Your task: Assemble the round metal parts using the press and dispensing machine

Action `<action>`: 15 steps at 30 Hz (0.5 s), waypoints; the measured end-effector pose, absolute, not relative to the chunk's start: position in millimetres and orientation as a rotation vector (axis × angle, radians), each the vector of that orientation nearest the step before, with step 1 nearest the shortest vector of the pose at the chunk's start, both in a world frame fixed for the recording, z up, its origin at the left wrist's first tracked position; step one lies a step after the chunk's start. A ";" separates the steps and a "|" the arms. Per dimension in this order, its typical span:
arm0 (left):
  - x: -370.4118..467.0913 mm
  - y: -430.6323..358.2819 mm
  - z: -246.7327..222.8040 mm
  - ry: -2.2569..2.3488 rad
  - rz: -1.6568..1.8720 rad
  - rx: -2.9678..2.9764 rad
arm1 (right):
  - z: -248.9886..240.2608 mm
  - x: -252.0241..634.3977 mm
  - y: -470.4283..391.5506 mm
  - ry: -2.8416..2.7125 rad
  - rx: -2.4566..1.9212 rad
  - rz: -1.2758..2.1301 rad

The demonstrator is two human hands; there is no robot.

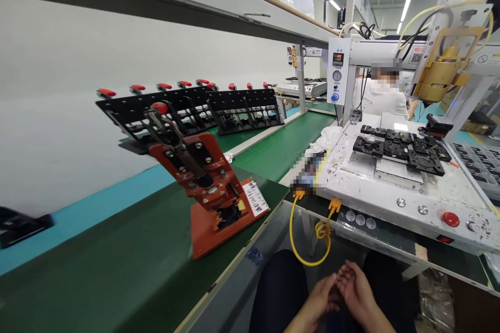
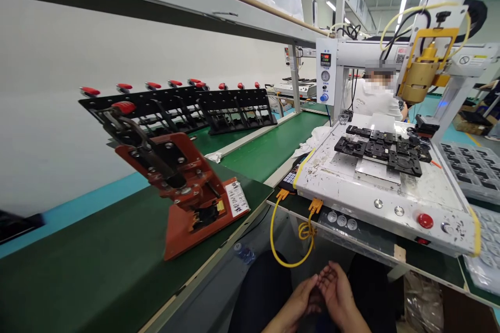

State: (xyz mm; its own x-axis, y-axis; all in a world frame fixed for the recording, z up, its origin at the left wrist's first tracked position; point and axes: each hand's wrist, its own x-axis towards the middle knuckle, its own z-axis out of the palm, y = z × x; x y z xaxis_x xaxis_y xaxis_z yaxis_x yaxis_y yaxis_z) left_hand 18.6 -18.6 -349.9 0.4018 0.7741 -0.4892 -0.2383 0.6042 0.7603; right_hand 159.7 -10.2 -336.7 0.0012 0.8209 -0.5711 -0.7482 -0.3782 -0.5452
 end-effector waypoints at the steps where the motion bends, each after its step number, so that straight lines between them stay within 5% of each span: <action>1: 18.4 -18.6 -351.2 0.952 0.700 0.649 | -336.2 162.8 -8.1 -0.080 -1.029 1.647; 15: 18.8 -9.5 -347.4 0.716 0.655 0.229 | -336.5 135.4 -20.5 -0.450 -1.150 1.862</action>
